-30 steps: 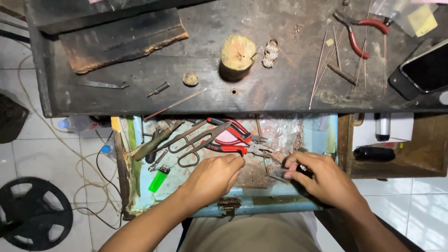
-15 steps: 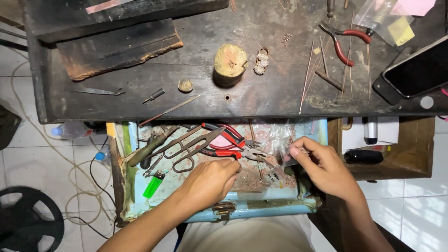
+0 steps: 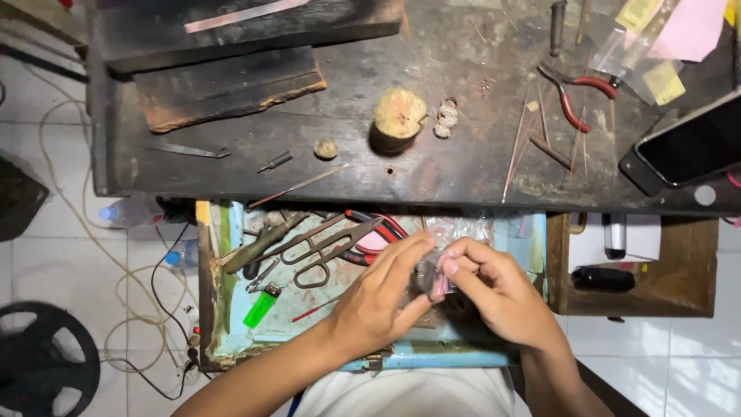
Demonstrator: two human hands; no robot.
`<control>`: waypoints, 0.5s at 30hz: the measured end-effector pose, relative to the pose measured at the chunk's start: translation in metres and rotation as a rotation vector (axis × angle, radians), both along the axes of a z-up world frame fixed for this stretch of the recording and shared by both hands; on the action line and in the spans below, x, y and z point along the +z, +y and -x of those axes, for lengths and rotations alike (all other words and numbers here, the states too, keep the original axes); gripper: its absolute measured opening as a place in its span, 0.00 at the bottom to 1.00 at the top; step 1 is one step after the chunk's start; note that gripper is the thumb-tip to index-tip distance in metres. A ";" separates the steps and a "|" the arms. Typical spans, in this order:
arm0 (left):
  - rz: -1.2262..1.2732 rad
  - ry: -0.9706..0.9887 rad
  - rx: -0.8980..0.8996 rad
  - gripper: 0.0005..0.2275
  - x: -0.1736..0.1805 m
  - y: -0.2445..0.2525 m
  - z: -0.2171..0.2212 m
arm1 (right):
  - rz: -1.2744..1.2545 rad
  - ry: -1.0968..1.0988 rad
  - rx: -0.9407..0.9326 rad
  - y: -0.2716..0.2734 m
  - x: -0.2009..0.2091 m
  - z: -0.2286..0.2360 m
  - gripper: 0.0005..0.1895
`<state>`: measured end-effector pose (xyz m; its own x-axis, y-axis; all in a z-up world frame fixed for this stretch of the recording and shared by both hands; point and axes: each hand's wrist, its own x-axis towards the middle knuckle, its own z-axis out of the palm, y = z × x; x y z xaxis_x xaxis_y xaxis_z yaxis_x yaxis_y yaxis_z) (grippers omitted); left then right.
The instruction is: Inspecting small jewelry components, checking a smartphone, and placing items into small plastic bags for documentation.
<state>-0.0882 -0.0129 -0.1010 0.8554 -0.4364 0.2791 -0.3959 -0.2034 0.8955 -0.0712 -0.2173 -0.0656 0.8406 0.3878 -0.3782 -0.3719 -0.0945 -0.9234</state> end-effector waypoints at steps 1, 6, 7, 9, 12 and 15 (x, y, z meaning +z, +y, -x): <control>-0.003 -0.005 0.010 0.24 0.003 0.001 0.002 | -0.003 -0.005 0.010 0.002 0.000 -0.001 0.10; 0.435 0.907 0.054 0.11 -0.015 -0.007 0.004 | 0.177 -0.082 -0.128 -0.014 -0.016 0.001 0.14; 0.436 0.915 0.046 0.11 -0.023 -0.003 0.003 | 0.183 -0.076 -0.135 -0.019 -0.018 0.000 0.14; 0.641 1.198 0.052 0.16 -0.040 0.002 0.003 | 0.335 -0.106 -0.231 -0.030 -0.022 0.001 0.10; 0.724 1.187 0.066 0.19 -0.048 0.011 0.005 | 0.401 -0.131 -0.257 -0.049 -0.030 0.003 0.09; 0.625 1.161 0.126 0.22 -0.049 0.024 0.001 | 0.529 -0.145 -0.239 -0.063 -0.029 0.006 0.08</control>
<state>-0.0887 0.0115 -0.1495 0.7572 -0.4032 -0.5139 0.6499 0.3862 0.6546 -0.0773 -0.2804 -0.0946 0.9387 -0.0281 -0.3436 -0.3135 -0.4843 -0.8168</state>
